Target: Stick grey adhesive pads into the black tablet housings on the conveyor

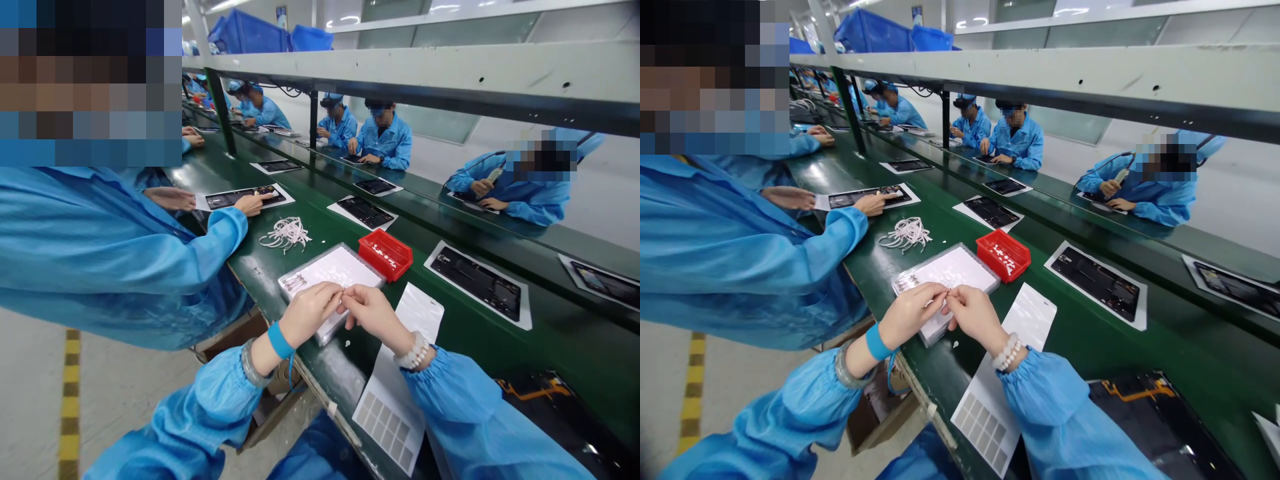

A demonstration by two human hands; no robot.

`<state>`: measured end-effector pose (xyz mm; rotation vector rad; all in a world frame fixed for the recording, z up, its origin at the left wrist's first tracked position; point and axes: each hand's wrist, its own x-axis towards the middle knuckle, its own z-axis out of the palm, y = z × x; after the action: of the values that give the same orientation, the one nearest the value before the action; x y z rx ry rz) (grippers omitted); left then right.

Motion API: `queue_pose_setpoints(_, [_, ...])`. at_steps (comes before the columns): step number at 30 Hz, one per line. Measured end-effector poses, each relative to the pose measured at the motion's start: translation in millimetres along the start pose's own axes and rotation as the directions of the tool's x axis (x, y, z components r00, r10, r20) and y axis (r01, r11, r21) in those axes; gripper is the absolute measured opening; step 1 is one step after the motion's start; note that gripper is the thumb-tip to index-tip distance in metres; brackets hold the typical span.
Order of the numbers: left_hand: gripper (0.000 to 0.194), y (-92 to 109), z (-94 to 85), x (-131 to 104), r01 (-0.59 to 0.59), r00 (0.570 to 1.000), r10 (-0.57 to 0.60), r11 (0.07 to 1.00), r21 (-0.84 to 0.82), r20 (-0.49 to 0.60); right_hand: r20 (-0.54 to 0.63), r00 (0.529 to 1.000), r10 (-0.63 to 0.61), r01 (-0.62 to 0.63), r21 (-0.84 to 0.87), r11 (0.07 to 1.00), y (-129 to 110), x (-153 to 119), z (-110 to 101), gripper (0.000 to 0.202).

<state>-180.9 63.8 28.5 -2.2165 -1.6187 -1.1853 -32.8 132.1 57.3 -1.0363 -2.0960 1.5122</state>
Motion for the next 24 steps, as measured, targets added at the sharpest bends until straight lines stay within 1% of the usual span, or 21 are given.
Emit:
queue_pose_setpoints(3, [0.019, 0, 3.6, 2, 0.058, 0.998, -0.058, 0.998, 0.009, 0.014, 0.000, 1.000, -0.003, 0.003, -0.021, 1.000, 0, -1, 0, 0.011])
queue_pose_setpoints(6, [0.013, -9, 5.1, 8, 0.138, 0.990, -0.139, 0.990, 0.020, 0.039, 0.005, 1.000, 0.001, -0.001, -0.056, 0.998, -1, -4, -4, 0.014])
queue_pose_setpoints(8, [0.015, -14, 2.8, 14, 0.214, 0.976, -0.215, 0.976, 0.028, 0.035, -0.002, 1.000, 0.005, -0.005, -0.099, 0.995, -3, -7, -9, 0.017])
queue_pose_setpoints(10, [0.020, -14, -2.1, 19, 0.282, 0.959, -0.282, 0.959, 0.018, 0.028, -0.019, 1.000, -0.005, 0.001, -0.161, 0.987, -6, -14, -17, 0.018])
queue_pose_setpoints(12, [0.022, -3, -7.7, 23, 0.322, 0.946, -0.320, 0.946, -0.025, 0.060, -0.046, 0.998, -0.036, 0.024, -0.242, 0.970, -10, -24, -25, 0.018])
queue_pose_setpoints(14, [0.024, 16, -11.1, 24, 0.343, 0.932, -0.326, 0.934, -0.102, 0.158, -0.081, 0.993, -0.088, 0.057, -0.330, 0.942, -13, -39, -31, 0.015])
queue_pose_setpoints(15, [0.029, 27, -11.4, 24, 0.353, 0.922, -0.316, 0.924, -0.149, 0.223, -0.088, 0.987, -0.134, 0.087, -0.409, 0.908, -14, -47, -34, 0.015])
queue_pose_setpoints(16, [0.036, 37, -10.5, 25, 0.362, 0.910, -0.300, 0.911, -0.197, 0.287, -0.082, 0.979, -0.188, 0.121, -0.508, 0.853, -14, -56, -37, 0.017])
queue_pose_setpoints(17, [0.040, 47, -8.7, 25, 0.371, 0.897, -0.278, 0.896, -0.245, 0.343, -0.061, 0.968, -0.243, 0.157, -0.608, 0.778, -14, -64, -40, 0.020])
queue_pose_setpoints(18, [0.042, 56, -6.0, 26, 0.377, 0.887, -0.253, 0.880, -0.289, 0.386, -0.035, 0.956, -0.290, 0.188, -0.686, 0.703, -13, -73, -44, 0.023])
queue_pose_setpoints(19, [0.042, 65, -2.6, 26, 0.380, 0.880, -0.229, 0.865, -0.328, 0.416, -0.015, 0.947, -0.321, 0.210, -0.725, 0.655, -12, -82, -48, 0.025])
queue_pose_setpoints(20, [0.040, 73, 1.0, 26, 0.382, 0.876, -0.208, 0.851, -0.361, 0.435, -0.015, 0.946, -0.325, 0.217, -0.713, 0.667, -10, -91, -52, 0.025])
queue_pose_setpoints(21, [0.038, 81, 4.8, 26, 0.384, 0.872, -0.192, 0.838, -0.388, 0.450, -0.043, 0.954, -0.297, 0.203, -0.636, 0.744, -7, -100, -56, 0.022])
queue_pose_setpoints(23, [0.036, 99, 12.4, 22, 0.363, 0.881, -0.147, 0.821, -0.440, 0.450, -0.119, 0.979, -0.163, 0.113, -0.346, 0.931, 0, -119, -64, 0.016])
queue_pose_setpoints(24, [0.035, 109, 16.0, 19, 0.331, 0.893, -0.112, 0.819, -0.468, 0.436, -0.148, 0.986, -0.072, 0.045, -0.181, 0.983, 4, -130, -66, 0.015])
